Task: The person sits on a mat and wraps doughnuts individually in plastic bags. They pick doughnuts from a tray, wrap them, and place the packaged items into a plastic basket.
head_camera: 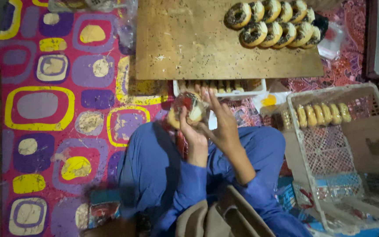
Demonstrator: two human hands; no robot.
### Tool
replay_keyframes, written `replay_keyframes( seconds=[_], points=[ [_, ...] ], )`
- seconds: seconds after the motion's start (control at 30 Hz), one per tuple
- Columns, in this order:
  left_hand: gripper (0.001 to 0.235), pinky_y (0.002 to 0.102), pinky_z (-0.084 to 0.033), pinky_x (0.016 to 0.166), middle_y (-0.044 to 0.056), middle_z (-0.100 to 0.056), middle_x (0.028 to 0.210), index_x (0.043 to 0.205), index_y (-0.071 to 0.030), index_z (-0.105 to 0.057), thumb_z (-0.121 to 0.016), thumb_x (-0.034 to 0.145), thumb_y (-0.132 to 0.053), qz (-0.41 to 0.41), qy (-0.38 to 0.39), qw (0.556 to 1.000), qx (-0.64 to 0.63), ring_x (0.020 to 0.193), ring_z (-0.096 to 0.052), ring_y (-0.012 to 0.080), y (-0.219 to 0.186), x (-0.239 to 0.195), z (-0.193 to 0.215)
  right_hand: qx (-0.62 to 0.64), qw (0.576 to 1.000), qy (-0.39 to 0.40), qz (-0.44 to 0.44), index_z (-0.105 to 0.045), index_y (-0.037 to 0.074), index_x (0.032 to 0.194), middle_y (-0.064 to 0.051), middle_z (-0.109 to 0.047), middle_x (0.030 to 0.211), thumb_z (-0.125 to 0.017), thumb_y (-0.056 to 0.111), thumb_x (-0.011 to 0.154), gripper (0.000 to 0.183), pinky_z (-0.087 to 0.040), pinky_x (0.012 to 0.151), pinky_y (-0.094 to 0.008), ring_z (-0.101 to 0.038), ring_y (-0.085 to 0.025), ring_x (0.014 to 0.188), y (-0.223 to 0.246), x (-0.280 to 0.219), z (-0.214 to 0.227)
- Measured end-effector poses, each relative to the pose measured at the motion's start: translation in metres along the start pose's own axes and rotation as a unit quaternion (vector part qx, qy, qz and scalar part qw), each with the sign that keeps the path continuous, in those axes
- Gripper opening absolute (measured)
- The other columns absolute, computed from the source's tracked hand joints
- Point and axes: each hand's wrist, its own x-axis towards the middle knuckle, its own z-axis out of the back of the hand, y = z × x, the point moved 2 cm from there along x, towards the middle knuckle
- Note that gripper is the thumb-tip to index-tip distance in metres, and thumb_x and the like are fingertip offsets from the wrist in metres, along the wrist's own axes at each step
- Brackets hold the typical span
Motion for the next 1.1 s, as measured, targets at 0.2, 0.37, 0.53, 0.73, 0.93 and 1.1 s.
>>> replay_keyframes(
  seconds=[0.2,0.37,0.53,0.73,0.93,1.1],
  points=[
    [0.060,0.040,-0.048,0.095,0.020,-0.059,0.144,0.149,0.000,-0.044,-0.063,0.095,-0.015,0.046,0.044,0.983,0.171,0.123,-0.061,0.0355,0.011,-0.017,0.057,0.274,0.951,-0.128,-0.072,-0.045,0.009,0.157,-0.012,-0.070,0.119,-0.075,-0.001,0.097,0.069,-0.061,0.095,-0.033,-0.071,-0.017,0.107,0.005,-0.015,0.007],
    [0.034,0.030,-0.052,0.100,0.009,-0.074,0.121,0.121,-0.002,-0.070,-0.039,0.114,-0.015,-0.097,0.218,0.795,0.557,0.115,-0.068,0.0217,-0.005,-0.012,0.019,0.155,0.943,0.278,-0.096,-0.050,0.009,0.151,-0.010,-0.080,0.100,-0.077,0.004,0.087,0.070,-0.063,0.080,-0.032,-0.078,-0.018,0.090,-0.022,0.009,0.055],
    [0.014,0.033,-0.055,0.075,0.007,-0.071,0.091,0.092,-0.002,-0.075,-0.082,0.088,-0.013,-0.085,0.382,0.545,0.742,0.083,-0.070,0.0182,-0.041,-0.040,-0.087,0.344,0.935,0.056,-0.068,-0.050,0.000,0.146,-0.013,-0.073,0.106,-0.066,0.001,0.099,0.050,-0.059,0.090,-0.033,-0.073,-0.023,0.104,-0.032,0.006,0.097],
    [0.015,0.037,-0.059,0.079,0.006,-0.071,0.110,0.105,-0.002,-0.074,-0.074,0.091,-0.007,-0.373,0.462,0.313,0.741,0.099,-0.072,0.0240,-0.061,-0.102,-0.144,0.391,0.920,0.015,0.006,-0.071,0.001,0.121,-0.009,-0.076,0.095,-0.066,0.005,0.099,0.023,-0.063,0.074,-0.029,-0.074,-0.017,0.079,0.003,-0.003,0.096],
    [0.017,0.036,-0.059,0.079,0.009,-0.073,0.114,0.106,0.000,-0.072,-0.078,0.090,-0.003,-0.410,0.448,0.309,0.732,0.100,-0.072,0.0255,-0.066,-0.114,-0.151,0.058,0.975,0.023,0.214,-0.081,0.010,0.089,0.000,-0.060,0.067,-0.085,0.019,0.073,0.018,-0.032,0.057,-0.034,-0.043,-0.018,0.060,0.008,-0.004,0.092],
    [0.019,0.037,-0.060,0.083,0.007,-0.071,0.105,0.107,-0.003,-0.074,-0.078,0.089,-0.001,-0.337,0.427,0.413,0.730,0.095,-0.072,0.0238,-0.084,-0.114,-0.146,-0.342,0.887,-0.156,0.270,-0.072,0.011,0.093,-0.006,-0.067,0.086,-0.072,0.021,0.080,0.017,-0.039,0.083,-0.046,-0.058,-0.027,0.076,-0.052,-0.032,0.060]
  ],
)
